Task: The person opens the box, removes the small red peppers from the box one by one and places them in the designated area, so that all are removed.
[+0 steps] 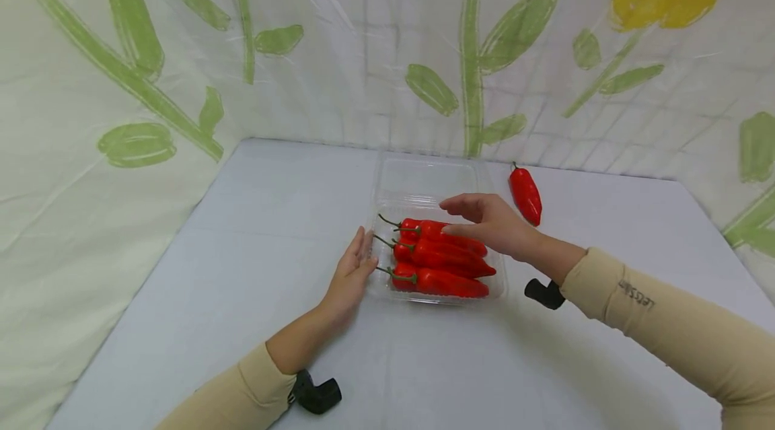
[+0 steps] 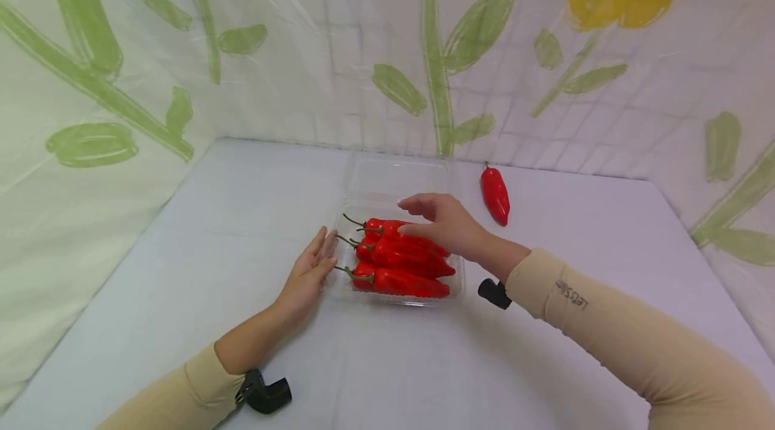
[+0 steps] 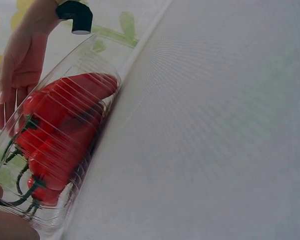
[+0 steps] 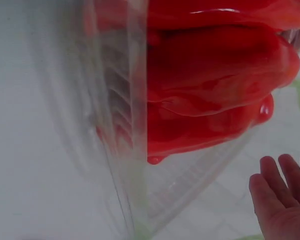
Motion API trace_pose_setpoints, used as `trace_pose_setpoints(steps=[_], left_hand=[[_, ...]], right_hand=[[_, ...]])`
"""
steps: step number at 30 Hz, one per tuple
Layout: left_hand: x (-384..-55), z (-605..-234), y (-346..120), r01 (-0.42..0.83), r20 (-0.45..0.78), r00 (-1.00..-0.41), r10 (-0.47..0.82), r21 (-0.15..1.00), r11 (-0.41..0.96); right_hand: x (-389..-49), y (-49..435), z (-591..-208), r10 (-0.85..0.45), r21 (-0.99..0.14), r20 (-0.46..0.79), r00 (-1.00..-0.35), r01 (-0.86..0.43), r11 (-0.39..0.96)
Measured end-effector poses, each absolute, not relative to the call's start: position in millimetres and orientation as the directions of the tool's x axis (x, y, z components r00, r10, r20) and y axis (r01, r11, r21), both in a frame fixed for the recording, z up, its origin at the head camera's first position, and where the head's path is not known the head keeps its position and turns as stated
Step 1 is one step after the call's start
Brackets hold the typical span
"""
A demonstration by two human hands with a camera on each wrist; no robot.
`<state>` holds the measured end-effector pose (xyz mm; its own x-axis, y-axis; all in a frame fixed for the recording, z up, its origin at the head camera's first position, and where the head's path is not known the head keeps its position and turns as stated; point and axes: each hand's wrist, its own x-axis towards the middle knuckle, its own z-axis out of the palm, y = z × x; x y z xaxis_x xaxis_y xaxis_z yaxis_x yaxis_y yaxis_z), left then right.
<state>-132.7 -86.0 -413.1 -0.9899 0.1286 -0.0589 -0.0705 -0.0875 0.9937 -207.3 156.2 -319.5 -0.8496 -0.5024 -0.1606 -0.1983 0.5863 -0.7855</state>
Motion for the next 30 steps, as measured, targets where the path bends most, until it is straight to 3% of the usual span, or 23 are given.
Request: trace_pose_setpoints(steps=[7,30], left_hand=[[-132.2,-413.5,-85.9,-0.072,-0.062,-0.992,0.111,0.993,-0.090],[-133.8,-415.3,-86.3,-0.070,-0.058,-0.992,0.111,0.992,-0.105]], right_hand=[[-207.8,148.1,-318.6,-0.558,-0.750,-0.216,-0.801,-0.230,0.620],[-221.3,134.9,-326.0,-0.528,-0.579,-0.340,-0.778,-0.269,0.769]])
